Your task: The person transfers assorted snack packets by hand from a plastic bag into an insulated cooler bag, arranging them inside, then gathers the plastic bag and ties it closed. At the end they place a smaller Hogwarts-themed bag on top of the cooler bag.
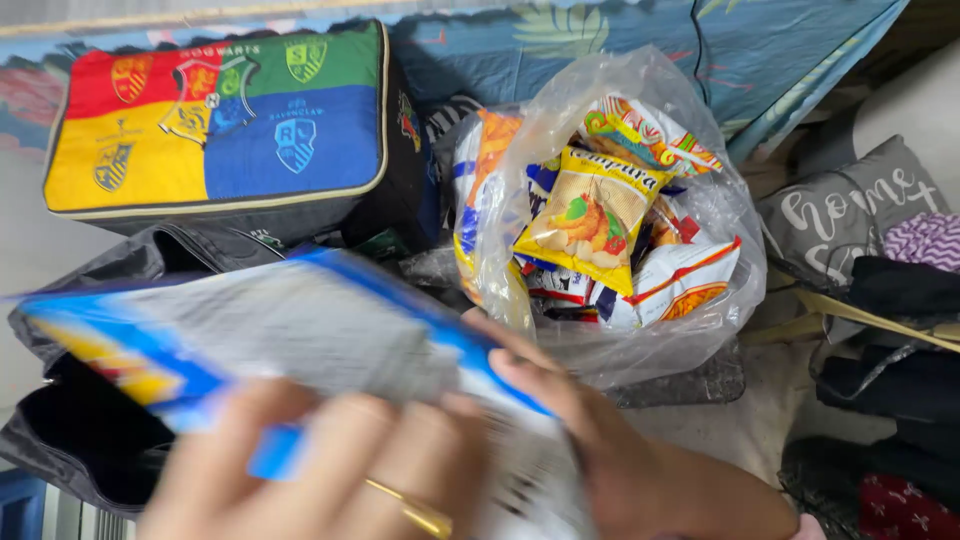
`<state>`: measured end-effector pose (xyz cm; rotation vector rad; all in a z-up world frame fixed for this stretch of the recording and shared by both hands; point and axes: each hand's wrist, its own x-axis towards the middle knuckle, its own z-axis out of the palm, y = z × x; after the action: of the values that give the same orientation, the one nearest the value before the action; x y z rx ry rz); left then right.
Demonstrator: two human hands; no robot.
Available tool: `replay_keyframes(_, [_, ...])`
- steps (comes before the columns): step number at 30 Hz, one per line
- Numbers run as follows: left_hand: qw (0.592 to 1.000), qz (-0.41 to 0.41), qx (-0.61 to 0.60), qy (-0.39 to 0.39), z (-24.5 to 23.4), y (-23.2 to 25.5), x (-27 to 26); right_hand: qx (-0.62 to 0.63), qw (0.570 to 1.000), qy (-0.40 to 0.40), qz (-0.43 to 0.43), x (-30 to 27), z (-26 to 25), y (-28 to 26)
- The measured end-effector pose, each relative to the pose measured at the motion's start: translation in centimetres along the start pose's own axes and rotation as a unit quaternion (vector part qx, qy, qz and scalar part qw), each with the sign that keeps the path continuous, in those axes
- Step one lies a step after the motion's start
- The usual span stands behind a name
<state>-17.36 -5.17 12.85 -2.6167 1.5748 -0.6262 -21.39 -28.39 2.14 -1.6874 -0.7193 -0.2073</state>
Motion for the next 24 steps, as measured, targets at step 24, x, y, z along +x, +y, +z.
replay_keyframes(24, [0.961, -0.195, -0.171, -0.099, 29.1, 20.6, 3.5, 0.048, 0.936, 0.156, 0.313, -14.4, -16.4, 10.1])
